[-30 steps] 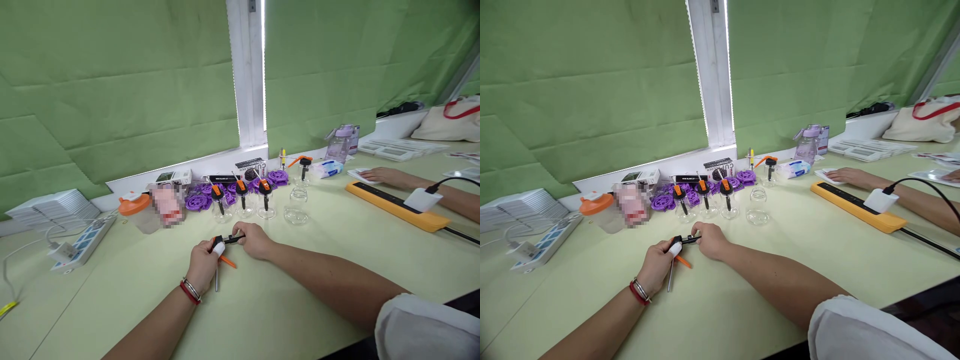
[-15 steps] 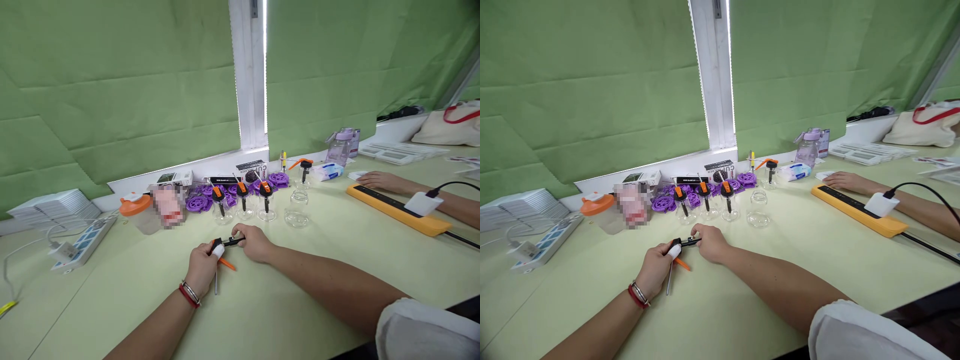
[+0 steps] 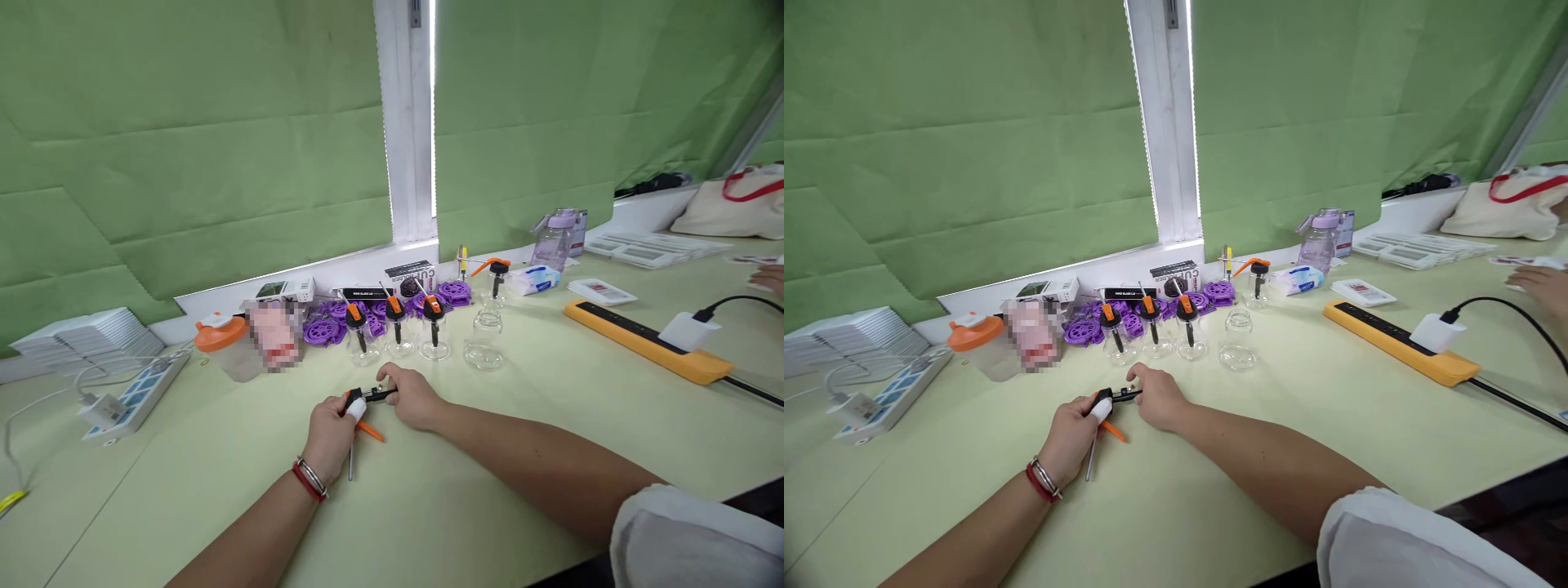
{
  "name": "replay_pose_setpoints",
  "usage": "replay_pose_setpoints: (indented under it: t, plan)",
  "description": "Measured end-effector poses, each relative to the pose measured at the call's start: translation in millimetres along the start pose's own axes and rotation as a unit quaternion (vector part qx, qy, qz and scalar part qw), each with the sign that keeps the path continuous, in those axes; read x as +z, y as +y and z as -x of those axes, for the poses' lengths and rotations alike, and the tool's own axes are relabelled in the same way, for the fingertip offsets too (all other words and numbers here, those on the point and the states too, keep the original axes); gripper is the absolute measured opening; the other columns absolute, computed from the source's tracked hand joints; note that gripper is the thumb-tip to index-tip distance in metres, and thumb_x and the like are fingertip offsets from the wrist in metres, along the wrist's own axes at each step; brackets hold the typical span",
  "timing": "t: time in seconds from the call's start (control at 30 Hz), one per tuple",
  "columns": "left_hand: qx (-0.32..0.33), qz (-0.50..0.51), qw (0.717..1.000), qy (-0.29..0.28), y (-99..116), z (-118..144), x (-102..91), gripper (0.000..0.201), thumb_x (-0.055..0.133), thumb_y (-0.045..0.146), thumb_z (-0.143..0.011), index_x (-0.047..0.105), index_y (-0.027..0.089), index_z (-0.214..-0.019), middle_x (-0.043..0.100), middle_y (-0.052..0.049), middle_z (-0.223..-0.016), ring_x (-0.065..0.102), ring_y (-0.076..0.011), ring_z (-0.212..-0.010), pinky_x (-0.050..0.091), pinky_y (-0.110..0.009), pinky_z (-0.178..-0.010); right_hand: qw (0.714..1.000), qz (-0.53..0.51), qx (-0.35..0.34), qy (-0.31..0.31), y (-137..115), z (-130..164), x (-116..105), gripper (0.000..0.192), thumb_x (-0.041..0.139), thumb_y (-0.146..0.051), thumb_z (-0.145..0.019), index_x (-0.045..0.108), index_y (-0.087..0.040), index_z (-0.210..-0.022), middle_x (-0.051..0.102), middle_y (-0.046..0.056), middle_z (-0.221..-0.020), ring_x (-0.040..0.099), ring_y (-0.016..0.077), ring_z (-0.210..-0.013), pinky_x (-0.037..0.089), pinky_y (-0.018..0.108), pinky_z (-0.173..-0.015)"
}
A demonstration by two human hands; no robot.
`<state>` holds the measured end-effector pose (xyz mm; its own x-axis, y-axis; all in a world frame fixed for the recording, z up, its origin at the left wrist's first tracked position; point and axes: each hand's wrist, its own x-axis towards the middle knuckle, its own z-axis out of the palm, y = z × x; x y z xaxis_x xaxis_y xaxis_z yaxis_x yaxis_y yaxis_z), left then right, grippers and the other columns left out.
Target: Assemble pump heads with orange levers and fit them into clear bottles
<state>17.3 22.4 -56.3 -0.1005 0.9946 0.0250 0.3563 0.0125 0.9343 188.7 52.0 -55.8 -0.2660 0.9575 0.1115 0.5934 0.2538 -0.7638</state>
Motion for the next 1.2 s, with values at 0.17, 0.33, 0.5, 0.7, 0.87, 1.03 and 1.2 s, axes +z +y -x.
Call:
replay_pose_setpoints:
  t: [0.17,0.33,0.5,0.7,0.87,1.03,1.2]
  plan:
    - [0.002,-0.003,1.000,0.000,2.5,1.3,-0.6,0.035,0.064,0.042,-0.063,0.073,0.015,-0.084,0.061,-0.005,-0.080,0.051,-0.0190,-0.073,0.037,-0.028,-0.066,1.000,-0.003,0.000,-0.004,-1.0,0.6,-0.6,0.028,0.057,-0.004,-0.071,0.059,-0.021,-0.093,0.057,-0.002,-0.073,0.049,0.0114,-0.066,0.030,0.022,-0.059]
    - [-0.003,-0.007,1.000,-0.001,4.1,2.0,-0.8,0.036,0.063,0.042,-0.063,0.073,0.014,-0.085,0.058,-0.004,-0.078,0.049,-0.0176,-0.070,0.037,-0.027,-0.064,1.000,-0.006,-0.004,-0.003,0.0,0.4,-0.3,0.026,0.056,-0.004,-0.071,0.060,-0.021,-0.091,0.057,-0.002,-0.073,0.049,0.0114,-0.066,0.031,0.021,-0.058]
    - [-0.002,0.000,1.000,0.003,1.8,0.9,-0.8,0.036,0.065,0.043,-0.062,0.073,0.015,-0.083,0.059,-0.005,-0.078,0.050,-0.0181,-0.070,0.038,-0.028,-0.064,1.000,-0.006,0.000,-0.003,2.5,-0.5,1.1,0.026,0.057,-0.005,-0.071,0.060,-0.022,-0.091,0.059,-0.001,-0.077,0.050,0.0116,-0.068,0.031,0.021,-0.058]
    - [-0.002,0.001,1.000,0.007,0.1,0.1,-0.5,0.033,0.065,0.040,-0.063,0.073,0.015,-0.082,0.060,-0.004,-0.077,0.050,-0.0178,-0.070,0.038,-0.028,-0.064,1.000,0.000,-0.003,0.003,2.5,-0.2,1.4,0.026,0.057,-0.005,-0.071,0.059,-0.022,-0.091,0.058,-0.002,-0.075,0.050,0.0117,-0.067,0.030,0.021,-0.058]
    - [-0.004,-0.001,1.000,0.006,0.6,0.4,-0.5,0.033,0.064,0.038,-0.064,0.073,0.014,-0.085,0.061,-0.005,-0.080,0.052,-0.0191,-0.073,0.039,-0.029,-0.066,1.000,-0.004,-0.002,0.007,2.2,-0.1,1.1,0.029,0.057,-0.005,-0.071,0.058,-0.022,-0.094,0.059,-0.001,-0.075,0.051,0.0121,-0.067,0.032,0.021,-0.058]
    - [-0.005,-0.004,1.000,0.006,-1.0,-0.5,-0.7,0.034,0.064,0.039,-0.063,0.073,0.015,-0.085,0.060,-0.004,-0.078,0.050,-0.0180,-0.070,0.038,-0.029,-0.065,1.000,0.005,0.000,0.001,-0.7,0.5,-0.6,0.024,0.058,-0.006,-0.071,0.060,-0.021,-0.089,0.060,0.000,-0.077,0.051,0.0124,-0.068,0.032,0.022,-0.059]
    - [-0.010,0.003,1.000,0.009,-0.6,-0.6,-0.2,0.033,0.065,0.042,-0.062,0.073,0.015,-0.081,0.058,-0.003,-0.074,0.048,-0.0168,-0.068,0.037,-0.028,-0.063,1.000,0.004,-0.001,0.005,1.4,-0.3,0.9,0.028,0.058,-0.005,-0.071,0.059,-0.021,-0.093,0.059,-0.001,-0.076,0.051,0.0118,-0.067,0.032,0.022,-0.058]
